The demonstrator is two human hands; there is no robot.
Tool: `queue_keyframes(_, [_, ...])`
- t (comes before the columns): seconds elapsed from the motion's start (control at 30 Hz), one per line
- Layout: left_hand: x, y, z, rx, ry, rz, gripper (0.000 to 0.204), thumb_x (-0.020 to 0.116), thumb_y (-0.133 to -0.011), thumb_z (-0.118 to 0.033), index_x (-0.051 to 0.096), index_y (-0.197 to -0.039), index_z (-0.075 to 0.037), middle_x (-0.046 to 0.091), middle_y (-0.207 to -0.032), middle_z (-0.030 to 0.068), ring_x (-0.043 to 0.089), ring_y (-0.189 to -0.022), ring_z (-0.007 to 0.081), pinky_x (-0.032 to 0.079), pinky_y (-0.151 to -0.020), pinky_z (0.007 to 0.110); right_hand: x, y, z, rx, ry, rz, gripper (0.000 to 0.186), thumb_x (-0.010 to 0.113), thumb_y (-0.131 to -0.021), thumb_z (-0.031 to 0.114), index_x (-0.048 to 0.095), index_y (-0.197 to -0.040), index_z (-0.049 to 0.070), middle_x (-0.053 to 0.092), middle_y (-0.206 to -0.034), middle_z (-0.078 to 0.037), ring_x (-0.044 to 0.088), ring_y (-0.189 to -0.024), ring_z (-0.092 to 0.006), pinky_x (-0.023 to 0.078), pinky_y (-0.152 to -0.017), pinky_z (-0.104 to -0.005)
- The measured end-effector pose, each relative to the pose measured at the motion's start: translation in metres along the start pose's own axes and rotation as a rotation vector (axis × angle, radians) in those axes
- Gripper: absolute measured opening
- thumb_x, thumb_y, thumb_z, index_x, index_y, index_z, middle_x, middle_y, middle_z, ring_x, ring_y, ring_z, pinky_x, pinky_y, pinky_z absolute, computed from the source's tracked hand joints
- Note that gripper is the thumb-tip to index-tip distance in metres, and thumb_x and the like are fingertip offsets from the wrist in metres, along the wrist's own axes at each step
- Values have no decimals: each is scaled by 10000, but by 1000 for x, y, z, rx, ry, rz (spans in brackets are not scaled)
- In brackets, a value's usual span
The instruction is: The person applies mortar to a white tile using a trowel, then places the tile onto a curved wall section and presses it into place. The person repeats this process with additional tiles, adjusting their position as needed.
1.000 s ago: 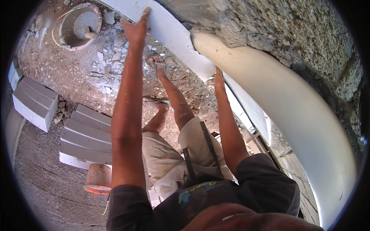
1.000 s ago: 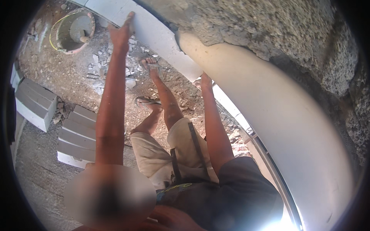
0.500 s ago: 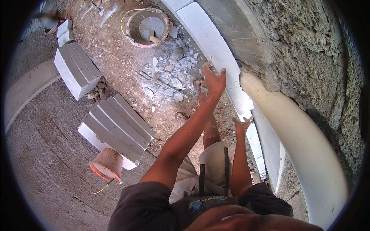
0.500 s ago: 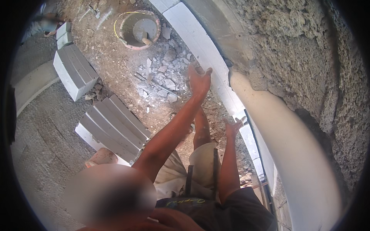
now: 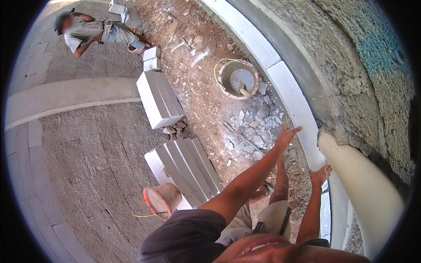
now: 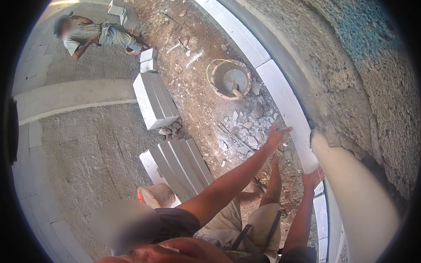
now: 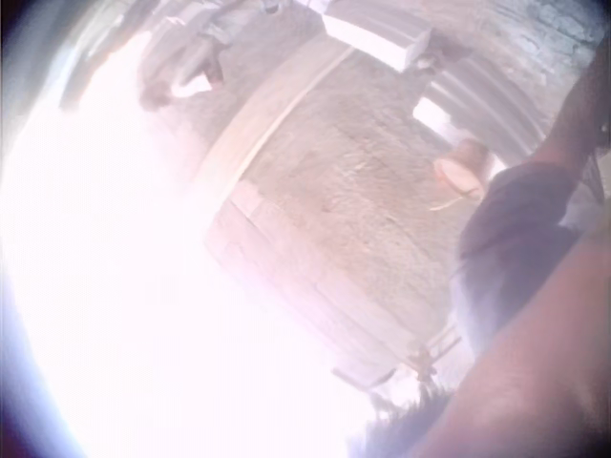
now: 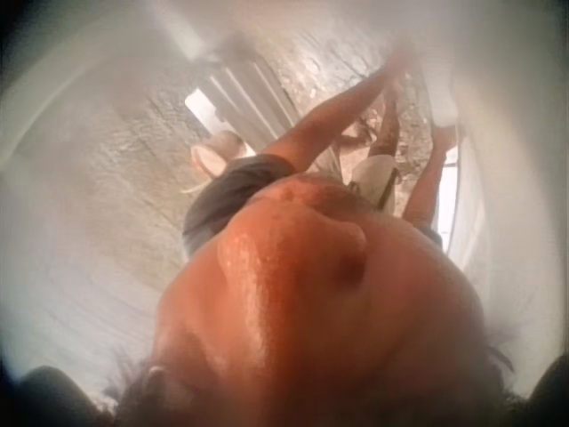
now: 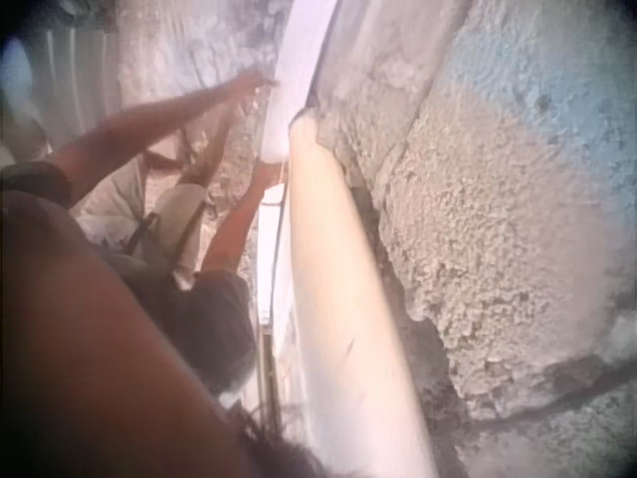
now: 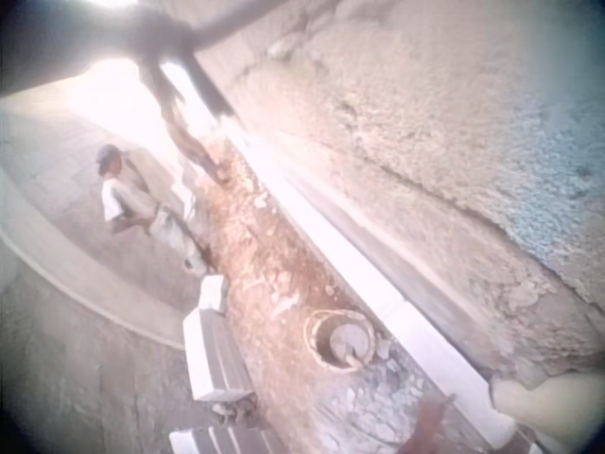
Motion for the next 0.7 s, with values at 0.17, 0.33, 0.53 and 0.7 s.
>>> queue_keyframes(0.17, [-21,-18,-17,-49,92,84,1190,602,-797,-841,166,-1645,-128,275,-1632,239,255,-1518,425,233,-1156,720,2,41,15,108,-29,-50,1203,955,-584,325,332,-1554,-16,277,-1620,-320,181,-1541,-478,152,-1280,-564])
queue_keyframes(0.33, [-59,-74,3,-139,189,33,1274,409,-730,-1009,300,-1626,-111,300,-1654,168,283,-1502,399,149,-1163,729,-2,108,48,18,-125,-222,1142,967,-485,244,424,-1471,53,483,-1389,-207,408,-1334,-438,264,-1217,-557])
queue_keyframes(0.53, [-52,-168,16,110,417,331,1088,429,-821,-924,520,-1484,-66,607,-1395,166,563,-1277,376,449,-1080,558,2,136,64,-84,-129,-325,1101,935,-488,139,421,-1459,84,468,-1328,-167,425,-1289,-416,281,-1177,-605])
queue_keyframes(0.7, [-53,-158,44,126,602,225,1040,455,-869,-843,448,-1516,-29,523,-1482,201,522,-1326,398,430,-1104,574,-1,150,51,-35,-297,-222,1107,925,-505,99,391,-1474,94,448,-1361,-173,409,-1278,-417,287,-1164,-605])
Point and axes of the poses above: each hand's wrist, its own y-axis away from the middle knuckle, its own x-axis out of the palm, z = x × y, the point moved 4 cm from there along -y, towards the middle knuckle
